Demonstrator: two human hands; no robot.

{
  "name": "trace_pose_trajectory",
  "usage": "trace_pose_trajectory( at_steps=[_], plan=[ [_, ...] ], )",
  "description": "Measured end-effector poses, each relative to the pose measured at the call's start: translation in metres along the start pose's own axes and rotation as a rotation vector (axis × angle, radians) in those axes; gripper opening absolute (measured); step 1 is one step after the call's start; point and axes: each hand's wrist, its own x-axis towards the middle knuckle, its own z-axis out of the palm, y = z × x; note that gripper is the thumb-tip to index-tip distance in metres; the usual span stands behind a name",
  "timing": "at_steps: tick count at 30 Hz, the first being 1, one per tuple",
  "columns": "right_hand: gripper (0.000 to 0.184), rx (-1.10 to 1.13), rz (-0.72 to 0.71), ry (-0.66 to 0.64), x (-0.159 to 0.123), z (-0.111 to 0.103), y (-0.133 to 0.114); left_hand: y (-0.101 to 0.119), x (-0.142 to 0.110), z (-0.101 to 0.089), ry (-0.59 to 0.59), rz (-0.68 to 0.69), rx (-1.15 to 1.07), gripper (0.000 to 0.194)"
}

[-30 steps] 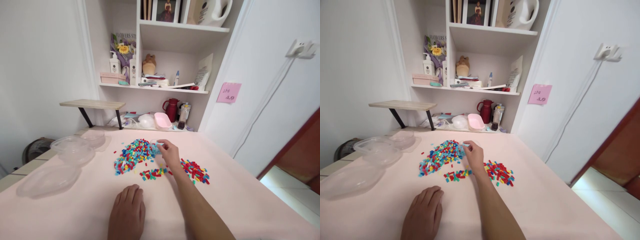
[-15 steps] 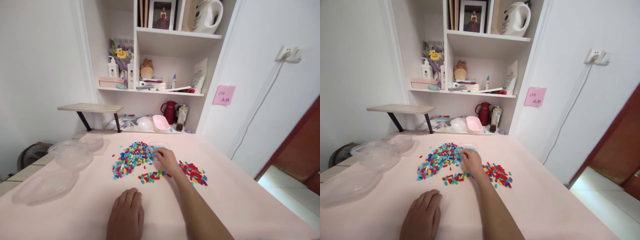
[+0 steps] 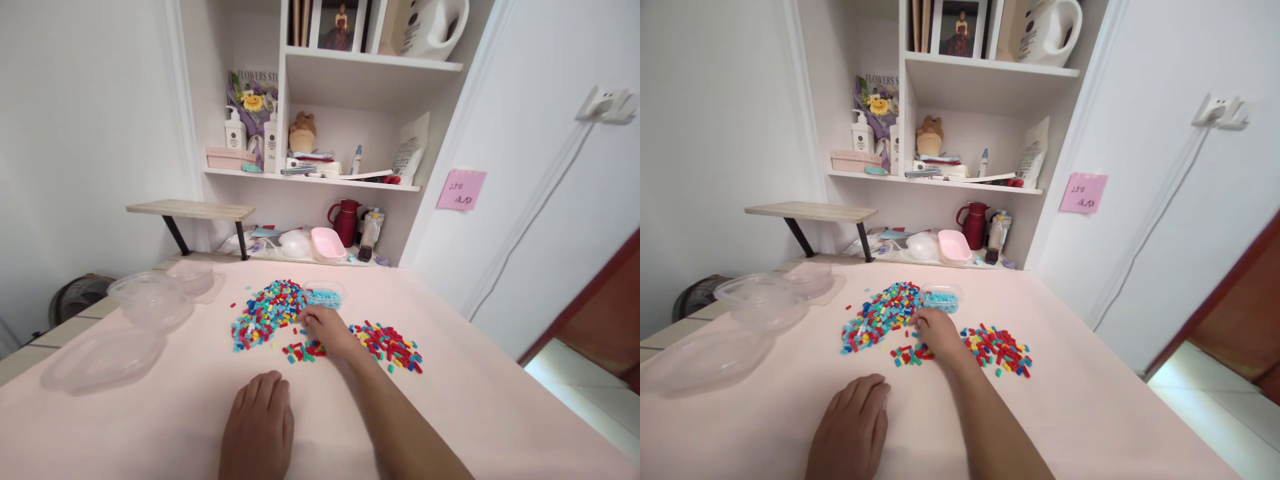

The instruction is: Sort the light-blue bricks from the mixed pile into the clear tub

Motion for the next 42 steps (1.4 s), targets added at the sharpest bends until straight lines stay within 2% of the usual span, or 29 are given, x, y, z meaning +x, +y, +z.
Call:
trace_pose_trajectory(
  at_steps=[3, 7, 12, 15, 19, 24, 26, 30, 36, 39, 42],
  plan=[
    [0.031, -0.067, 0.0, 0.017, 0.0, 0.0, -0.001, 0.0, -0.001, 0.001, 0.003, -0.001, 0.002, 0.025],
    [0.024, -0.072, -0.1, -0.055, -0.004, 0.001, -0.011, 0.0, -0.002, 0.002, -0.011, -0.01, -0.001, 0.025],
    [0.013, -0.048, -0.201, -0.069, -0.009, 0.011, -0.026, 0.001, -0.001, 0.0, -0.016, -0.007, -0.006, 0.025],
    [0.017, -0.086, -0.283, -0.069, -0.011, 0.019, -0.032, 0.001, 0.0, -0.001, -0.013, -0.013, -0.009, 0.025],
    [0.026, -0.208, -0.327, -0.06, -0.013, 0.028, -0.038, 0.002, 0.0, -0.001, -0.018, -0.036, -0.03, 0.025],
    [0.012, -0.425, -0.342, 0.008, -0.016, 0.039, -0.046, 0.001, 0.001, 0.0, -0.037, -0.034, -0.028, 0.026],
    [0.012, -0.498, -0.357, 0.02, -0.016, 0.039, -0.045, 0.001, 0.001, 0.0, -0.047, -0.04, -0.024, 0.026],
    [0.015, -0.611, -0.344, 0.007, -0.019, 0.022, -0.03, 0.001, 0.001, 0.001, -0.041, -0.041, -0.017, 0.026],
    [0.021, -0.783, -0.232, -0.047, -0.034, -0.029, 0.01, -0.004, -0.003, 0.003, -0.047, 0.002, 0.016, 0.026],
    [0.023, -0.783, -0.208, -0.064, -0.047, -0.05, 0.024, -0.007, -0.005, 0.005, -0.052, 0.04, 0.027, 0.027],
    [0.025, -0.752, -0.13, -0.02, -0.056, -0.061, 0.032, -0.008, -0.007, 0.008, -0.026, 0.043, 0.039, 0.026]
  ],
)
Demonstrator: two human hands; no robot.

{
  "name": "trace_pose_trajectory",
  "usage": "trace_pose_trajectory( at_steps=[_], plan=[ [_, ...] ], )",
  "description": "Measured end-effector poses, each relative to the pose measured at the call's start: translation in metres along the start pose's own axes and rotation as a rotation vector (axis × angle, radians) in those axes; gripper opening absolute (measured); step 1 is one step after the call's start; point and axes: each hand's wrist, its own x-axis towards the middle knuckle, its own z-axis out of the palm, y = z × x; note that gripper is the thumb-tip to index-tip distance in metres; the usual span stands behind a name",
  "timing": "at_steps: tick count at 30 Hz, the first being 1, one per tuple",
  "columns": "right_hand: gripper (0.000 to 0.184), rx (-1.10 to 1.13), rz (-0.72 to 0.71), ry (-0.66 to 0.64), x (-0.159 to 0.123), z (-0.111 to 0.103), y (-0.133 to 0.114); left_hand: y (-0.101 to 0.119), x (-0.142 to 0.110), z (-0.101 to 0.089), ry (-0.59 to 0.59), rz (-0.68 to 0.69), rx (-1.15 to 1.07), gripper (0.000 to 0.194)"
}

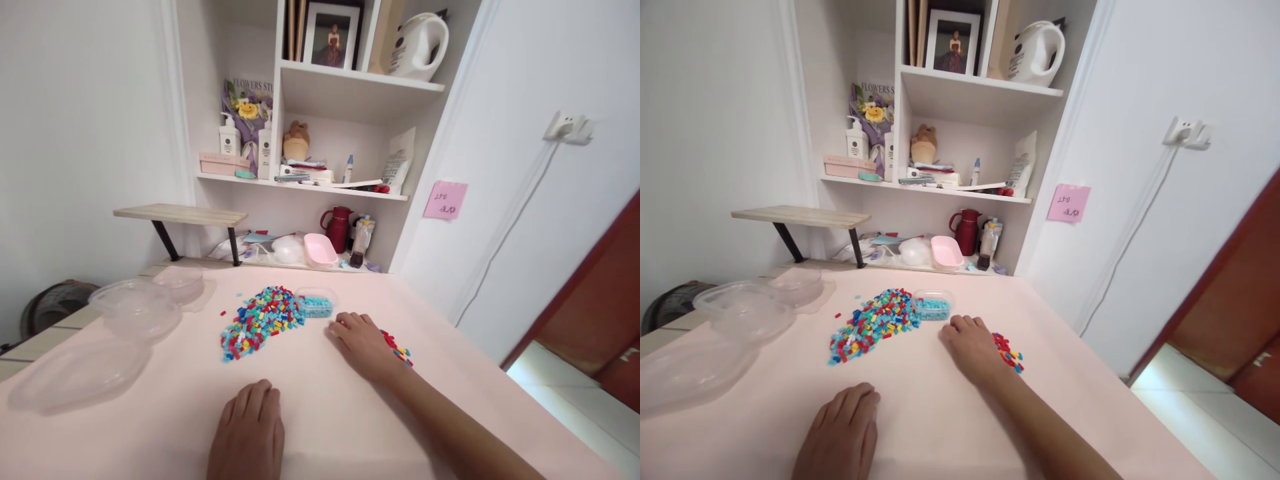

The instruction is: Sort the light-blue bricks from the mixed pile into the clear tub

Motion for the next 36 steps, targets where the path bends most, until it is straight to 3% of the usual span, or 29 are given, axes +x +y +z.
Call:
trace_pose_trajectory(
  at_steps=[6, 11, 15, 18, 21, 26, 31, 36],
  plan=[
    [0.043, 0.051, 0.215, 0.062, 0.001, -0.006, -0.008, -0.002, -0.003, 0.004, -0.047, 0.005, 0.001, 0.027],
    [0.046, 0.505, 0.164, 0.143, 0.028, -0.016, -0.055, -0.002, -0.005, 0.004, -0.064, -0.028, -0.036, 0.027],
    [0.04, 0.846, 0.358, 0.049, 0.058, -0.005, -0.083, 0.004, -0.006, 0.007, -0.064, -0.106, -0.056, 0.028],
    [0.035, 0.752, 0.501, 0.091, 0.069, 0.009, -0.087, 0.009, -0.007, 0.013, -0.044, -0.171, -0.069, 0.028],
    [0.035, 0.594, 0.549, 0.149, 0.067, 0.02, -0.084, 0.01, -0.009, 0.017, -0.021, -0.17, -0.07, 0.027],
    [0.038, 0.506, 0.509, 0.165, 0.063, 0.028, -0.086, 0.009, -0.011, 0.021, -0.008, -0.171, -0.065, 0.026],
    [0.055, 0.501, 0.322, 0.141, 0.07, 0.035, -0.088, 0.01, -0.011, 0.02, -0.012, -0.179, -0.078, 0.027],
    [0.054, 0.82, 0.137, 0.168, 0.069, 0.035, -0.085, 0.012, -0.008, 0.015, -0.019, -0.183, -0.065, 0.028]
  ],
)
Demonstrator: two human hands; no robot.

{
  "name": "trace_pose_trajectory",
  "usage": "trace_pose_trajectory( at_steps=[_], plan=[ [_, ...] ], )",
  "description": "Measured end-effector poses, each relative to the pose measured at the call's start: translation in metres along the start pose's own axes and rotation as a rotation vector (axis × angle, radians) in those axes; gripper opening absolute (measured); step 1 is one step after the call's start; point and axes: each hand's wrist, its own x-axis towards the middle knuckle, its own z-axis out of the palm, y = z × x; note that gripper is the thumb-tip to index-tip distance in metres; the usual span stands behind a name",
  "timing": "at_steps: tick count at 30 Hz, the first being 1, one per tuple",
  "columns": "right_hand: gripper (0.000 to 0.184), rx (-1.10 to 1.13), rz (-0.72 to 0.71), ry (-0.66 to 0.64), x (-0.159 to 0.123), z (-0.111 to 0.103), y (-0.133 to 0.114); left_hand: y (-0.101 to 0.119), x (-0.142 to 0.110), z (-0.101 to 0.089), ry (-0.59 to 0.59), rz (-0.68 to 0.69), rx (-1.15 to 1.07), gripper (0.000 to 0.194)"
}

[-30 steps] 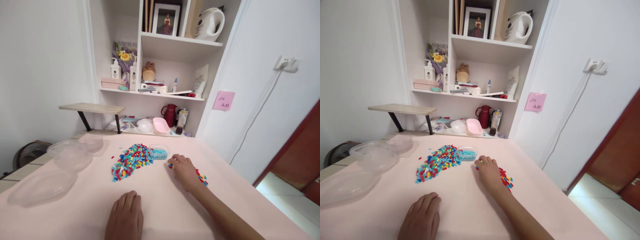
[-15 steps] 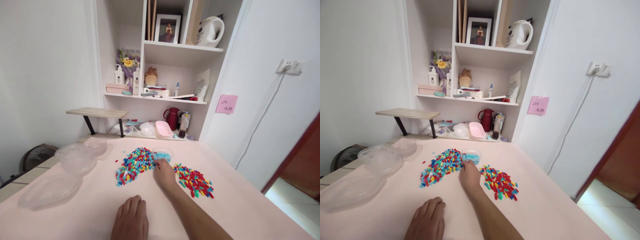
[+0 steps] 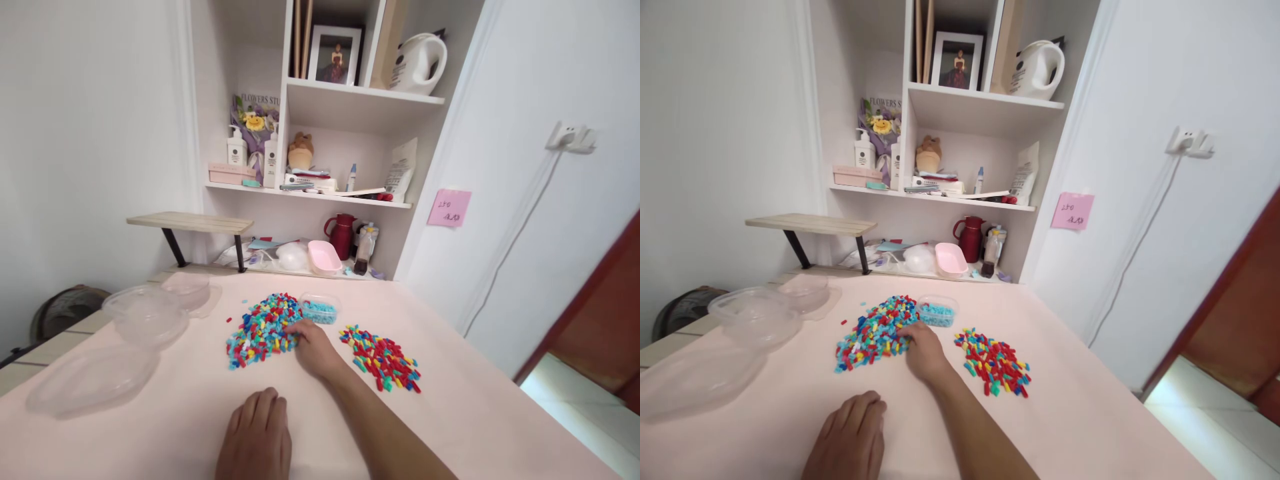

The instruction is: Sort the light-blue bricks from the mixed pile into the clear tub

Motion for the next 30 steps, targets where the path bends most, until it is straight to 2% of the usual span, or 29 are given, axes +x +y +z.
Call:
trace_pose_trajectory(
  at_steps=[2, 5, 8, 12, 15, 21, 25, 30],
  plan=[
    [0.051, 0.149, -0.018, 0.001, -0.001, -0.004, 0.0, 0.001, 0.001, -0.002, -0.002, 0.003, 0.007, 0.029],
    [0.048, 0.231, 0.043, 0.101, -0.003, -0.009, 0.001, 0.001, 0.002, -0.005, -0.023, -0.002, 0.007, 0.03],
    [0.048, 0.146, 0.084, 0.152, -0.004, -0.01, 0.002, -0.002, 0.003, -0.006, -0.043, 0.012, 0.012, 0.029],
    [0.043, 0.0, 0.089, 0.114, -0.007, -0.008, 0.001, -0.004, 0.003, -0.008, -0.047, 0.059, 0.002, 0.027],
    [0.041, -0.106, 0.182, 0.127, -0.008, -0.011, 0.001, -0.001, 0.003, -0.008, -0.047, 0.011, 0.002, 0.028],
    [0.037, -0.303, 0.289, 0.073, -0.008, -0.017, -0.001, -0.002, 0.003, -0.009, -0.055, 0.029, 0.013, 0.026],
    [0.038, -0.364, 0.307, 0.05, -0.008, -0.016, -0.004, -0.009, 0.003, -0.01, -0.055, 0.114, 0.028, 0.025],
    [0.037, -0.333, 0.335, 0.069, -0.006, -0.017, -0.002, -0.012, 0.003, -0.01, -0.066, 0.127, 0.047, 0.027]
  ],
)
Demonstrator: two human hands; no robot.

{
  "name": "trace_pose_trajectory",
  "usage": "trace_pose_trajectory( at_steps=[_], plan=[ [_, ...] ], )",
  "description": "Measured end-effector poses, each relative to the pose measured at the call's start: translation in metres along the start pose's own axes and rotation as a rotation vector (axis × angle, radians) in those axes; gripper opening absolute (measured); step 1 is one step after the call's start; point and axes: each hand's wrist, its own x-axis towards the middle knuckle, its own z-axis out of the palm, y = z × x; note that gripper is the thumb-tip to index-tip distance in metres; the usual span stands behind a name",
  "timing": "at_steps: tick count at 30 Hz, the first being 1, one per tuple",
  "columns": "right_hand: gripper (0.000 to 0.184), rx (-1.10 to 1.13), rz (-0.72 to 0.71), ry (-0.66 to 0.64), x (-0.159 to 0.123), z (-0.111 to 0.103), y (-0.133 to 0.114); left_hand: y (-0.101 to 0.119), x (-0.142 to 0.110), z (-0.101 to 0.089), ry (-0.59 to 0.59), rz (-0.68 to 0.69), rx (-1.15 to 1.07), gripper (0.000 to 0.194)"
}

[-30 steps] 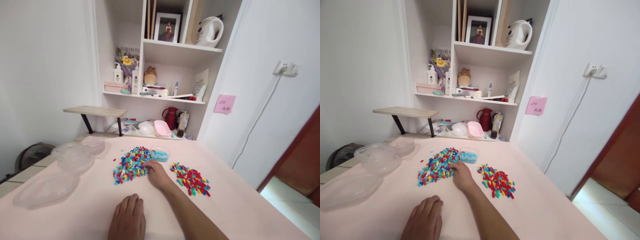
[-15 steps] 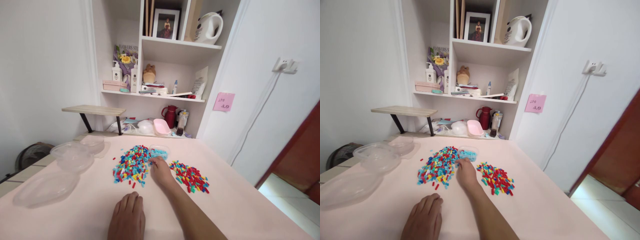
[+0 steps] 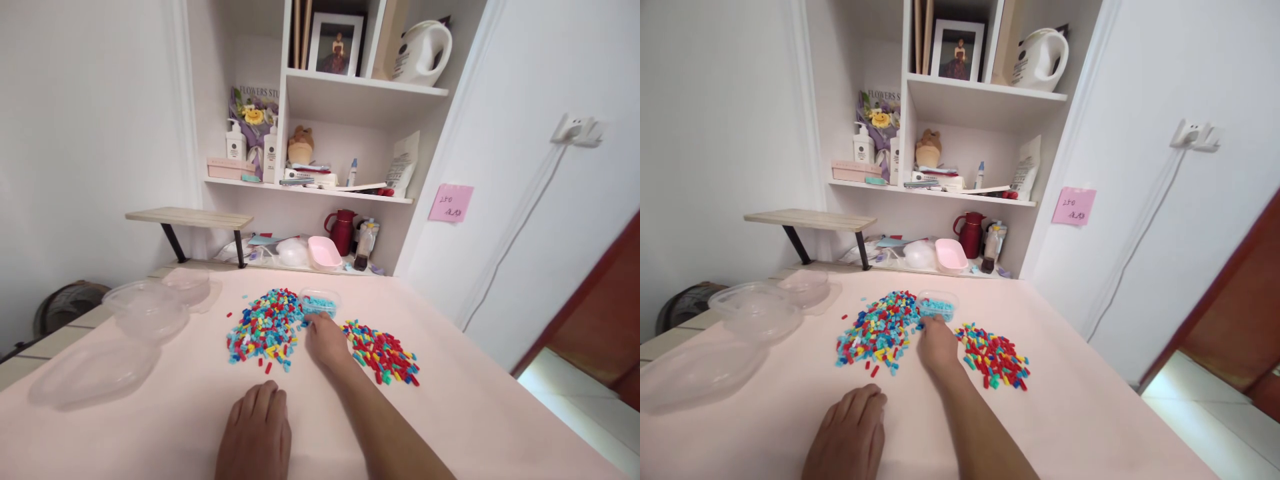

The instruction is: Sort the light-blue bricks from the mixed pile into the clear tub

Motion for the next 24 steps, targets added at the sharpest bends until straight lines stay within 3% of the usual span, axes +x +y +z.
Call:
trace_pose_trajectory(
  at_steps=[7, 24],
  plan=[
    [0.036, 0.126, 0.002, 0.061, 0.002, -0.003, 0.005, 0.0, -0.002, 0.001, 0.001, 0.0, -0.004, 0.026],
    [0.031, 0.162, -0.08, -0.045, -0.002, -0.007, 0.006, 0.01, 0.012, -0.012, 0.107, -0.031, -0.046, 0.025]
  ],
)
